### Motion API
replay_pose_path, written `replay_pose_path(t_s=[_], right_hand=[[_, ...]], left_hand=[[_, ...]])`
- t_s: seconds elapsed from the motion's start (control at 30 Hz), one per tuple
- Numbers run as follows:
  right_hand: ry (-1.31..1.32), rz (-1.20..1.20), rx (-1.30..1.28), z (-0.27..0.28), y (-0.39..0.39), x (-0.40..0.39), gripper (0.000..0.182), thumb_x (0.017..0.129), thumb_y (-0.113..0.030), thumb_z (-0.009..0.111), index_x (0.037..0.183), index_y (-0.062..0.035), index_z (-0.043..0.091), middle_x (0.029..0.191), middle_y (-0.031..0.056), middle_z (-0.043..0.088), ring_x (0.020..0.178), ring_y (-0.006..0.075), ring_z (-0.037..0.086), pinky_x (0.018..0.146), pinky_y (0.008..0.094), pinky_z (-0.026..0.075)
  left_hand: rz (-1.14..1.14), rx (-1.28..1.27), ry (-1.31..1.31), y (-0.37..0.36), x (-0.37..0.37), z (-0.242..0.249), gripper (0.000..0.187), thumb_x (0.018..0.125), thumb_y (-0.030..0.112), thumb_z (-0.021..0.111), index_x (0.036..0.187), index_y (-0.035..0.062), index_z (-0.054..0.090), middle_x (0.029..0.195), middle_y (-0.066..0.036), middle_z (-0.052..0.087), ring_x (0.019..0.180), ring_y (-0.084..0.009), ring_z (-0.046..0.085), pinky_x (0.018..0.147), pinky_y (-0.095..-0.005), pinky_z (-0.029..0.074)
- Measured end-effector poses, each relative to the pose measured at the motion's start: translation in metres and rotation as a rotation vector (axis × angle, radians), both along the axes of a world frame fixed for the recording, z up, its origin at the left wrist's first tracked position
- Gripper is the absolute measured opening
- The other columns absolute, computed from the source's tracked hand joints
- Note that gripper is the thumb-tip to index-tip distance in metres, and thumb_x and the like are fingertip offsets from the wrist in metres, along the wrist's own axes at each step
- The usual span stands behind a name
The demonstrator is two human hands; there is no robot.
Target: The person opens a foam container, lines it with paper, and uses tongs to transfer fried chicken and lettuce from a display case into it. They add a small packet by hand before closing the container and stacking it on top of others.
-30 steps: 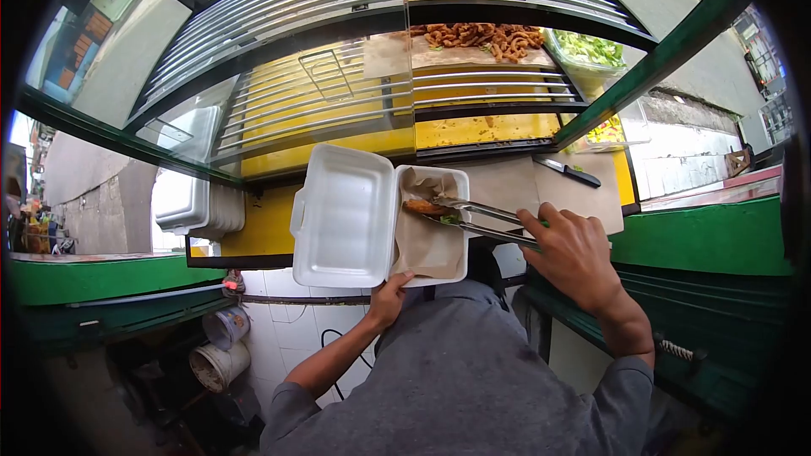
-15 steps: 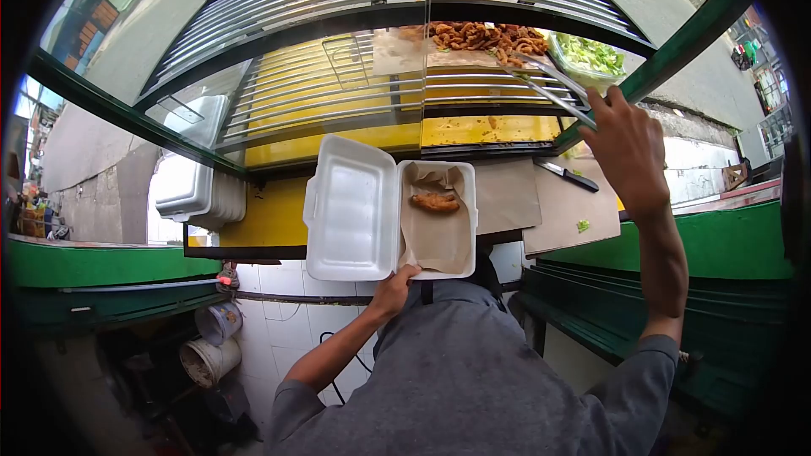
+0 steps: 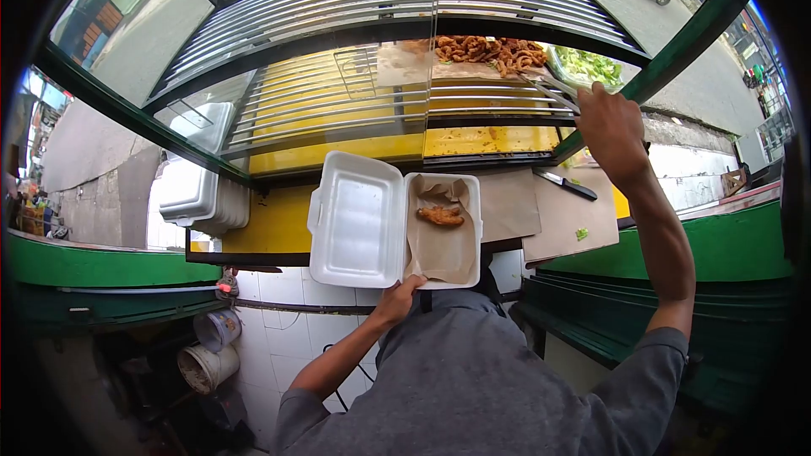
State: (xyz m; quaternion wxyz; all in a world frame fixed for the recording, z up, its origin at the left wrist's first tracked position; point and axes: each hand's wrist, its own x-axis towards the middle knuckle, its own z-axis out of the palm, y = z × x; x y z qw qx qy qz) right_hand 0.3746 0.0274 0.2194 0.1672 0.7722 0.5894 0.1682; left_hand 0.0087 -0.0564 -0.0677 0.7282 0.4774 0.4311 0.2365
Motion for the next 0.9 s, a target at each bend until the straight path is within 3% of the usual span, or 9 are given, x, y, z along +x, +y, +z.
replay_pose_path(t_s=[0.1,0.2,0.27,0.37,0.47,0.6,0.7,0.8,0.9], right_hand=[[0.039,-0.02,0.039,0.023,-0.02,-0.014,0.025,0.086,-0.02,0.066,0.107,-0.0054,0.064,0.099,0.0129,0.064,0.083,0.0296,0.068,0.071,0.0407,0.055],[0.152,0.04,0.119,0.048,-0.047,-0.028,0.025,0.085,-0.018,0.066,0.107,-0.006,0.066,0.097,0.0121,0.064,0.078,0.0306,0.068,0.069,0.0414,0.054],[0.281,0.081,0.144,0.064,-0.066,-0.036,0.034,0.082,-0.021,0.07,0.112,-0.0068,0.065,0.094,0.0114,0.063,0.075,0.0321,0.067,0.068,0.0429,0.052],[0.589,0.093,-0.052,0.082,-0.096,-0.047,0.044,0.078,-0.021,0.075,0.118,-0.0079,0.064,0.09,0.0105,0.062,0.074,0.0319,0.065,0.067,0.0437,0.049],[0.587,0.235,-0.136,0.069,-0.103,-0.058,0.044,0.075,-0.022,0.077,0.116,-0.0099,0.066,0.091,0.0099,0.064,0.071,0.0326,0.063,0.065,0.0433,0.047],[0.531,0.198,-0.06,0.065,-0.096,-0.051,0.045,0.076,-0.024,0.077,0.118,-0.01,0.065,0.094,0.0114,0.063,0.071,0.0329,0.064,0.064,0.0431,0.048],[0.37,0.053,0.039,0.07,-0.072,-0.055,0.04,0.083,-0.025,0.072,0.115,-0.0032,0.063,0.1,0.014,0.064,0.076,0.0308,0.066,0.067,0.0423,0.05],[0.252,-0.011,0.011,0.05,-0.043,-0.044,0.037,0.088,-0.026,0.067,0.11,0.0023,0.062,0.1,0.0169,0.065,0.083,0.0303,0.068,0.071,0.0407,0.053],[0.218,-0.02,-0.031,0.023,-0.019,-0.032,0.035,0.088,-0.026,0.066,0.106,0.0029,0.061,0.099,0.0188,0.064,0.085,0.0322,0.068,0.072,0.0406,0.055]], left_hand=[[-0.068,0.331,0.097,0.002,0.007,0.035,0.018,0.093,0.015,0.054,0.088,0.0009,0.064,0.083,-0.001,0.06,0.075,-0.008,0.052,0.065,-0.0244,0.042],[-0.074,-0.037,0.116,0.01,0.014,0.064,0.021,0.095,0.017,0.052,0.09,0.0004,0.065,0.081,-0.001,0.06,0.073,-0.0084,0.051,0.066,-0.024,0.041],[-0.024,-0.041,0.047,0.009,0.021,0.06,0.022,0.096,0.017,0.052,0.089,0.0006,0.065,0.08,-0.001,0.06,0.072,-0.0083,0.051,0.066,-0.0244,0.042],[-0.023,-0.005,0.063,0.009,0.022,0.06,0.023,0.096,0.018,0.052,0.087,0.0008,0.065,0.079,-0.001,0.059,0.071,-0.0082,0.052,0.067,-0.0246,0.042],[-0.012,0.058,0.048,0.007,0.026,0.063,0.023,0.095,0.018,0.052,0.086,0.001,0.065,0.078,-0.001,0.059,0.072,-0.0079,0.052,0.067,-0.0244,0.042],[-0.011,-0.021,0.03,0.009,0.025,0.066,0.022,0.093,0.018,0.054,0.086,0.0004,0.065,0.078,-0.001,0.06,0.072,-0.0079,0.052,0.065,-0.0245,0.042],[-0.012,-0.013,0.087,0.01,0.025,0.075,0.021,0.092,0.017,0.055,0.085,-0.0001,0.065,0.077,-0.001,0.059,0.071,-0.0082,0.052,0.063,-0.0253,0.041],[-0.119,-0.06,0.132,0.013,0.019,0.063,0.029,0.094,0.02,0.051,0.1,-0.005,0.064,0.095,-0.008,0.066,0.094,-0.0168,0.057,0.087,-0.0306,0.043],[-0.088,-0.062,0.099,0.01,0.019,0.056,0.029,0.094,0.021,0.052,0.099,-0.0048,0.064,0.093,-0.007,0.065,0.092,-0.0159,0.057,0.084,-0.0297,0.043]])
